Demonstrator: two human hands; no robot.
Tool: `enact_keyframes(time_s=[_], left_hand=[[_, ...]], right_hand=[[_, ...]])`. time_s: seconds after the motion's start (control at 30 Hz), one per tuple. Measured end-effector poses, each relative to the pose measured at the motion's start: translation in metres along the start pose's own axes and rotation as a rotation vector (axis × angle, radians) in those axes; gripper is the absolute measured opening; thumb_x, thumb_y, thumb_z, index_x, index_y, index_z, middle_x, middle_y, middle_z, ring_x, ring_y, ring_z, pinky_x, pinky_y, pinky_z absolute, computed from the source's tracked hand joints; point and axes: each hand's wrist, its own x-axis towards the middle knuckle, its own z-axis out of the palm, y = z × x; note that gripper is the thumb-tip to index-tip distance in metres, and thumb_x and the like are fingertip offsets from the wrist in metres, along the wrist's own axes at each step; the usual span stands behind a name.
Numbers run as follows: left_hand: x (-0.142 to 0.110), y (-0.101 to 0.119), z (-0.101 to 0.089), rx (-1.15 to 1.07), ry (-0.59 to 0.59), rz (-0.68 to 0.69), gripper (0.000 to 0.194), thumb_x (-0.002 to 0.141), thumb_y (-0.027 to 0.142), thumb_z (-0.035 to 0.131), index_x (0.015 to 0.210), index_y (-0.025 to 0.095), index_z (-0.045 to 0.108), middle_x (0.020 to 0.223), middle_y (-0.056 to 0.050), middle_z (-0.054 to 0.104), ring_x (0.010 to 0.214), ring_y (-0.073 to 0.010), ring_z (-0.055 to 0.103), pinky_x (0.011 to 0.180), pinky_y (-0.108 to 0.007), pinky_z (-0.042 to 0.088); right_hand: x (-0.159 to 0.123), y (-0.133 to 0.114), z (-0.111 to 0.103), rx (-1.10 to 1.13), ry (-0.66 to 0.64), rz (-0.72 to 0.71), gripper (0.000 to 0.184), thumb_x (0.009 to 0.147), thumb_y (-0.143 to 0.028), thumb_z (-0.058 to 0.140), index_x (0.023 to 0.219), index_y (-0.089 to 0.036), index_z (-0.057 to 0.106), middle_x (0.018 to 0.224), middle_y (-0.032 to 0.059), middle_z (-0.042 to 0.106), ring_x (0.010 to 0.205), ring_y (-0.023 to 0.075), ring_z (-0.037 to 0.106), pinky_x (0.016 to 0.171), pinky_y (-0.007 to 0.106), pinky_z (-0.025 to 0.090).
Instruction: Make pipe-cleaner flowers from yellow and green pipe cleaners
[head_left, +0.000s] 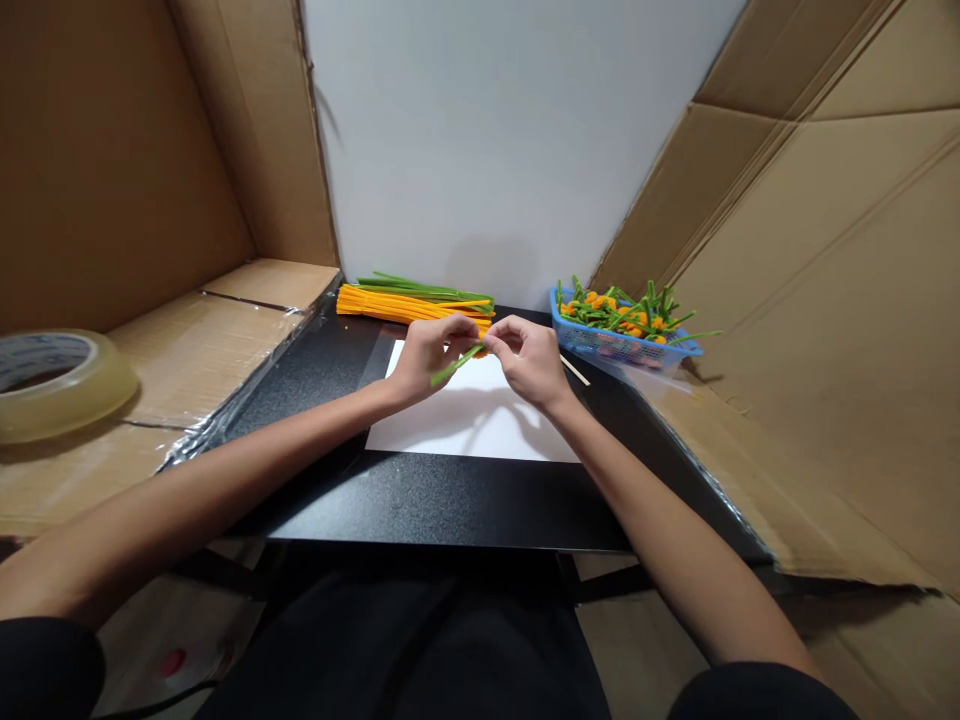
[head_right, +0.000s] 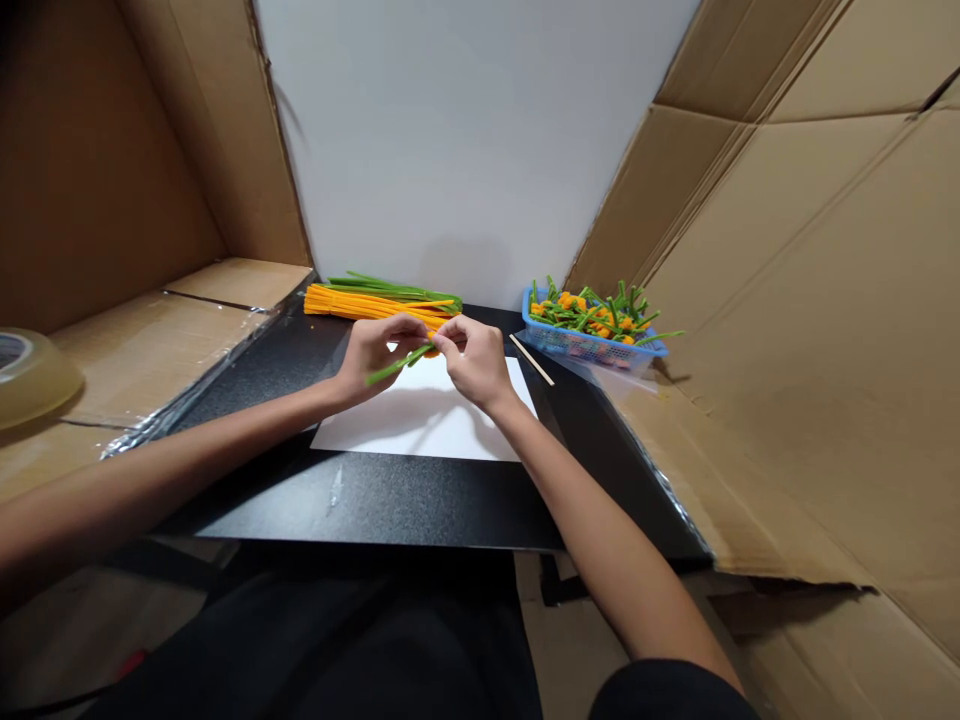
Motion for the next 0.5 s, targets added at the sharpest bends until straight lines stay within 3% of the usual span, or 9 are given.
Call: enact_keyframes(time_s=[0.17, 0.33, 0.5], left_hand=[[-0.001, -0.006, 0.006, -0.127, 0.017, -0.096, 0.032, 0.079, 0.047, 0.080, 0.081, 0.017, 0.068, 0.079, -0.005, 0.073, 0.070, -0.0144, 0.067, 0.067, -0.027, 0.052], [0.002, -0.010, 0.010, -0.345, 0.018, -0.272, 0.034, 0.074, 0.044, 0.084, 0.080, 0.016, 0.066, 0.072, -0.005, 0.070, 0.061, -0.0124, 0.063, 0.057, -0.025, 0.049], [0.004, -0.010, 0.008, -0.380, 0.028, -0.265, 0.033, 0.076, 0.043, 0.083, 0.081, 0.015, 0.066, 0.073, -0.005, 0.071, 0.060, -0.0126, 0.063, 0.058, -0.026, 0.051]], right_hand=[[0.002, 0.011, 0.004, 0.102, 0.049, 0.085, 0.023, 0.078, -0.041, 0.076, 0.074, -0.020, 0.067, 0.078, 0.0042, 0.070, 0.073, 0.0189, 0.067, 0.075, 0.037, 0.057], [0.005, 0.022, 0.005, 0.422, -0.054, 0.274, 0.031, 0.072, -0.047, 0.080, 0.081, -0.020, 0.067, 0.082, 0.0027, 0.070, 0.080, 0.0182, 0.068, 0.074, 0.037, 0.062], [0.004, 0.016, 0.002, 0.426, -0.062, 0.208, 0.027, 0.071, -0.035, 0.080, 0.092, -0.023, 0.068, 0.089, 0.0016, 0.070, 0.086, 0.0181, 0.068, 0.074, 0.034, 0.062]])
